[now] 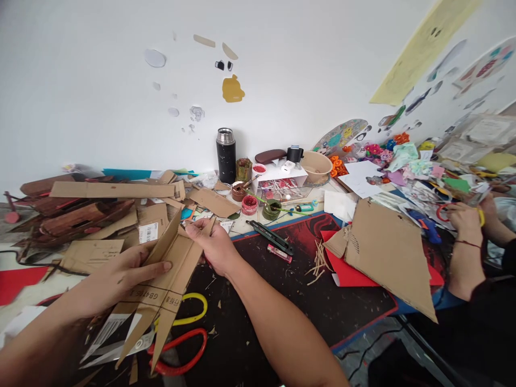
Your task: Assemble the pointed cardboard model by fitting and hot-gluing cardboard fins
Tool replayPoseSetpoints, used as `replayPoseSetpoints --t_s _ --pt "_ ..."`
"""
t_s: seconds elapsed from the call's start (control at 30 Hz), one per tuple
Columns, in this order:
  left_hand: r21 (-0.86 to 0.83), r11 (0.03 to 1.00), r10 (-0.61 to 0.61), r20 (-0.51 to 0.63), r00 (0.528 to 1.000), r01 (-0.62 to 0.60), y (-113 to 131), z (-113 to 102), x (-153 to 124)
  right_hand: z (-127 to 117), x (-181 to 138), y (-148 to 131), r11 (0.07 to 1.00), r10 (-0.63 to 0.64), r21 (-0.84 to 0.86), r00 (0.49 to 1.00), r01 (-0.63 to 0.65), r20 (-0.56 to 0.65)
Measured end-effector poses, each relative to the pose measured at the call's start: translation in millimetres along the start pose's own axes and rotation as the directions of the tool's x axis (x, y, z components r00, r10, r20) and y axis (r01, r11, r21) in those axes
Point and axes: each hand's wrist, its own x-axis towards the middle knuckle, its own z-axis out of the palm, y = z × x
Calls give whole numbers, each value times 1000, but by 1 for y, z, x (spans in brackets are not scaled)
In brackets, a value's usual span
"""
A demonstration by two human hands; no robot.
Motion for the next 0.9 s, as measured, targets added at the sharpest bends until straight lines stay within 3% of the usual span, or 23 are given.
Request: replayPoseSetpoints --t_s 0.67,0.9 --pt "-70 997 -45 6 999 45 7 3 -2 3 -1 -1 995 -52 90 999 51 7" --pt "-111 993 -25 3 1000 25 9 6 -1 1 1 4 998 -43 49 996 47 -79"
